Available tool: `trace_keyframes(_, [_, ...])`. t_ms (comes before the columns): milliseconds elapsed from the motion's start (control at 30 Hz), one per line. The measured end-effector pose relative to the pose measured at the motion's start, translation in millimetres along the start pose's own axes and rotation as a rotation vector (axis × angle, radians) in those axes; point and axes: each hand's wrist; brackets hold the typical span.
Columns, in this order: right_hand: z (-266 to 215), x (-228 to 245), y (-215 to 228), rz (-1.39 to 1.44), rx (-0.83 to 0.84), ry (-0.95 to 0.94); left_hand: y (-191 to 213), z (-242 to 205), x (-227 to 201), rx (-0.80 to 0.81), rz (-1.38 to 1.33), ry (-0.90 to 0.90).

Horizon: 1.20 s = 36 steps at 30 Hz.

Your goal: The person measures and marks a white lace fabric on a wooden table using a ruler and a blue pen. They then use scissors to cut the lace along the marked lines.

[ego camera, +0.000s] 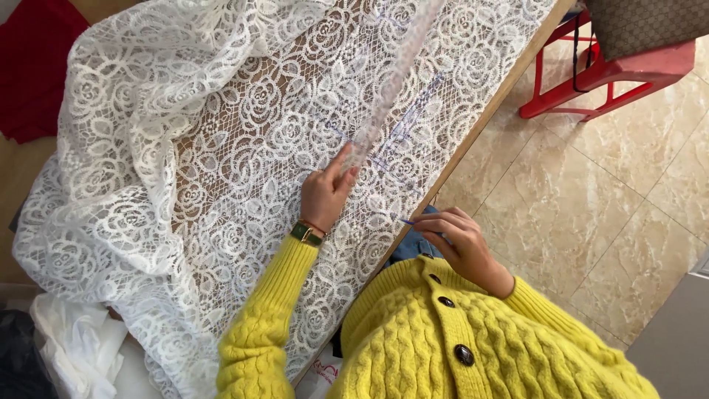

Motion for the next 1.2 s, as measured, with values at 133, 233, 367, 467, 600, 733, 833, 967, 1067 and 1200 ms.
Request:
trace_keyframes(133, [-15, -5, 14, -0.021, -0.018, -0.077, 34, -13, -38, -0.230, -0.343, 0.094])
trace_keyframes(233, [-11, -14, 23, -0.020, -0.027, -0.040, 48, -22, -53, -0.444, -0.536, 0.015])
trace_keyframes(367, [0, -17, 37, -0.012, -0.043, -0.024, 70, -19, -63, -0.798, -0.638, -0.175])
trace_keyframes(467, [4, -30, 57, -0.015, -0.069, -0.015, 80, -3, -122, -1.042, -0.678, -0.241])
trace_keyframes(600, [3, -62, 94, -0.026, -0.135, -0.048, 22, 22, -150, -1.129, -0.720, -0.269])
trace_keyframes(733, [0, -104, 152, -0.063, -0.250, -0.161, -84, 52, -198, -0.862, -0.841, -0.173])
trace_keyframes(833, [-6, -140, 194, -0.113, -0.268, -0.206, -153, 64, -244, -0.634, -0.943, -0.048])
trace_keyframes(967, [-14, -176, 237, -0.132, -0.271, -0.297, -208, 71, -291, -0.280, -0.971, 0.097])
trace_keyframes(1067, [-28, -210, 259, -0.148, -0.237, -0.326, -241, 82, -302, -0.292, -1.007, 0.084])
trace_keyframes(1200, [-20, -231, 272, -0.117, -0.185, -0.344, -256, 94, -303, -0.368, -1.120, 0.127])
Point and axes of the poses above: each hand's wrist, its own z-axis towards the middle knuckle, its own y-axis out of the back of the hand, x = y × z, and after that the axes turned 7 degrees about -x, right-handed
